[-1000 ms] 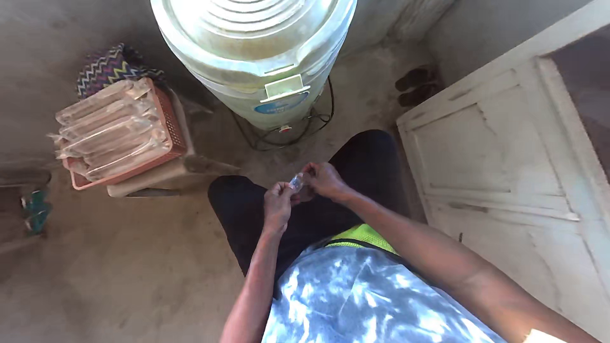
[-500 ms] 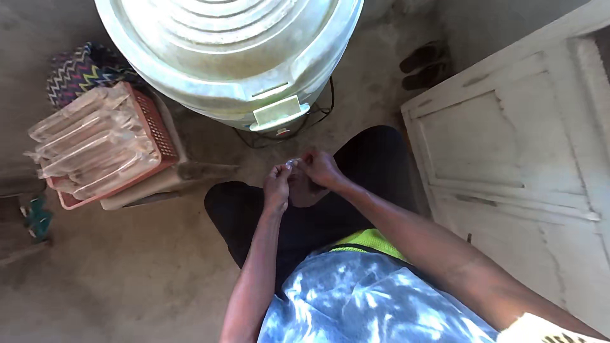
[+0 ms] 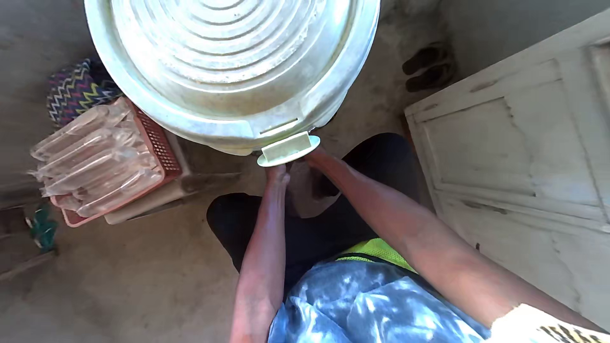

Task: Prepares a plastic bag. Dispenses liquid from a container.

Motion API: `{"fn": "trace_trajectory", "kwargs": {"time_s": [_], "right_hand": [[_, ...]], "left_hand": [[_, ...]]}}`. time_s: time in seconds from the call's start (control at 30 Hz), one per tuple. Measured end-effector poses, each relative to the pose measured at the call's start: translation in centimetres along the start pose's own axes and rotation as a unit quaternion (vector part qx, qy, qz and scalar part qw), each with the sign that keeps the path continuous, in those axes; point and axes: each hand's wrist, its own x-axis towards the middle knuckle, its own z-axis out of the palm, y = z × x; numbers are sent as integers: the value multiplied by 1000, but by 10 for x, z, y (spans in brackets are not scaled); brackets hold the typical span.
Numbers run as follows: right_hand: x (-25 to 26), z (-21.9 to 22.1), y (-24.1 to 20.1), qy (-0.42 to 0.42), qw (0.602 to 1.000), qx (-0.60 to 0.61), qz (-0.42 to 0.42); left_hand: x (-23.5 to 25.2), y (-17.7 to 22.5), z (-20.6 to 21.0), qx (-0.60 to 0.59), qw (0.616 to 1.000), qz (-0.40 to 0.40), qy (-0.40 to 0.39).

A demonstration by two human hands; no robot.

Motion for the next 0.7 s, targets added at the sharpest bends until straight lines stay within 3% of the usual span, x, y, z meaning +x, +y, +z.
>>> {"fn": "trace_trajectory", "kwargs": {"time_s": [0.17, 0.47, 0.6, 0.7], "right_hand": [[5, -7, 13, -27, 993, 112, 16], [-16, -6, -11, -48, 996, 70, 10], [-21, -7, -15, -42, 998, 22, 37], [-22, -7, -23, -35, 994, 70, 77]], "left_hand": [[12, -3, 1, -1, 1000, -9, -9], [13, -3, -11, -9, 995, 57, -84], [0, 3, -10, 39, 996, 64, -44], [-9, 13, -4, 59, 996, 61, -18]]}}
